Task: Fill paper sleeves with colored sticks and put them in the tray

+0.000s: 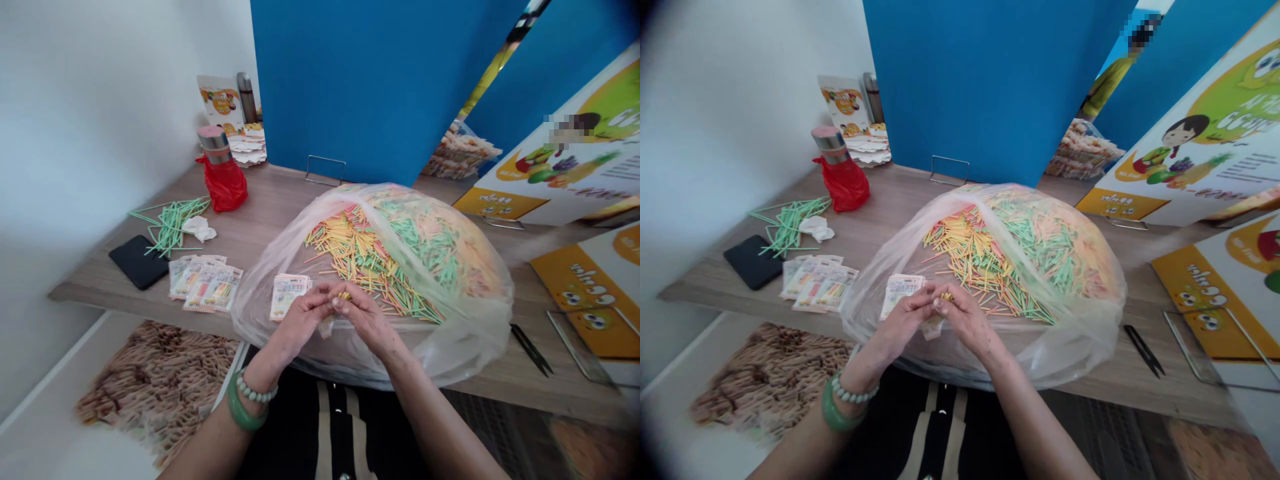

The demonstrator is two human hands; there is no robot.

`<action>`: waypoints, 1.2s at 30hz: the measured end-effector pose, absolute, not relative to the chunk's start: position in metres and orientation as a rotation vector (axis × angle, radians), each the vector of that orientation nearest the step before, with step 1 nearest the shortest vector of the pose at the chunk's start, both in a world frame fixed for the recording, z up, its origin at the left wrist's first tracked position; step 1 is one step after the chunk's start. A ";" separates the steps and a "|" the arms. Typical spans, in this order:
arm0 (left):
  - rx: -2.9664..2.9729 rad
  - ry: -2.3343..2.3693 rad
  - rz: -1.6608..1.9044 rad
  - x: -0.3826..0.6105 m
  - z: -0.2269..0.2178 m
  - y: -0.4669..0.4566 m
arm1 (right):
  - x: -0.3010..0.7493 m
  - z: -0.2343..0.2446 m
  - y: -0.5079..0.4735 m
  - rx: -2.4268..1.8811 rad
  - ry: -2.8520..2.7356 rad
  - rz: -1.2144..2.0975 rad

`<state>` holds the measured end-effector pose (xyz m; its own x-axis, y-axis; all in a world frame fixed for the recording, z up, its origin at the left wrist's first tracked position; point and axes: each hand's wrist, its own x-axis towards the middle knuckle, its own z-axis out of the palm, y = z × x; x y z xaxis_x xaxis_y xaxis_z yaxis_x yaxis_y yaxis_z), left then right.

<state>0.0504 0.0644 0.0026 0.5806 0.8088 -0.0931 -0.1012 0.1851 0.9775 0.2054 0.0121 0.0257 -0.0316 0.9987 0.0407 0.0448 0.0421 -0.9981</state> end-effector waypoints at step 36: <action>1.836 1.851 1.210 -0.112 -0.037 0.148 | 0.118 0.001 0.069 -2.496 -1.834 0.509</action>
